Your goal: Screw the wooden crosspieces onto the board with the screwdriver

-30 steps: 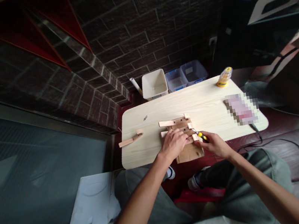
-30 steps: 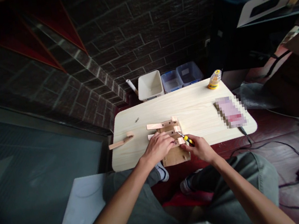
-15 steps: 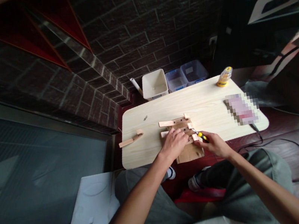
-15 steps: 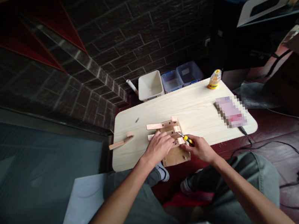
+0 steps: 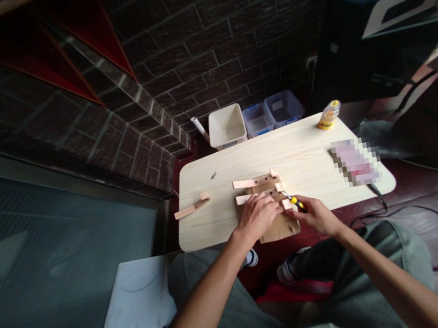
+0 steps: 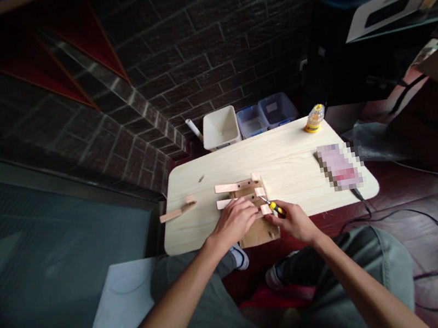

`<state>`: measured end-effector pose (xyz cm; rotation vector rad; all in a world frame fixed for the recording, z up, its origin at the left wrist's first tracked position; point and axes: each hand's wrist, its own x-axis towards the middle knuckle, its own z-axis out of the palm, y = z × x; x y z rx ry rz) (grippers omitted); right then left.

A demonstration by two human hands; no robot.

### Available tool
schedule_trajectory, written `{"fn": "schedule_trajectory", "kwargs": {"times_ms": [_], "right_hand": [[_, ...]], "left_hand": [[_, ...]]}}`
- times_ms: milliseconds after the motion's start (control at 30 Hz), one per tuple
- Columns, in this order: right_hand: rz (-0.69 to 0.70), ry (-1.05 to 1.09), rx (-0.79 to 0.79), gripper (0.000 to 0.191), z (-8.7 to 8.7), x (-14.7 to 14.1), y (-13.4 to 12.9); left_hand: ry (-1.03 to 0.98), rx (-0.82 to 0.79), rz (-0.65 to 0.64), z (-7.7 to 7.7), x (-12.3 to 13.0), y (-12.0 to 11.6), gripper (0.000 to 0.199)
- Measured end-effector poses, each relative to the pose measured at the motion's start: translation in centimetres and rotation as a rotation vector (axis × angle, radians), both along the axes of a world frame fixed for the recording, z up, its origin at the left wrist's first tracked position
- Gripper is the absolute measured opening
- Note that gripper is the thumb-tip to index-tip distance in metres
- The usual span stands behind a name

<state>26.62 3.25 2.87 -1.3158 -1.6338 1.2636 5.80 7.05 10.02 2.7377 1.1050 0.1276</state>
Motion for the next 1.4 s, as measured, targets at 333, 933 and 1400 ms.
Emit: {"fn": "schedule_trajectory", "kwargs": {"times_ms": [333,933,1400], "right_hand": [[-0.01,-0.019,-0.002,0.04,0.1,0.1,0.0],[-0.006,0.012,-0.016,0.041,0.2,0.0,-0.1],[-0.015,0.014,-0.01,0.042,0.2,0.1,-0.1]], "left_hand": [[-0.101,-0.04,0.163,-1.1,-0.1,-0.7,0.014],[0.094,0.082,0.054,0.0,-0.3,-1.1,0.012],[0.147,0.149,-0.016,-0.1,0.1,-0.9,0.012]]}}
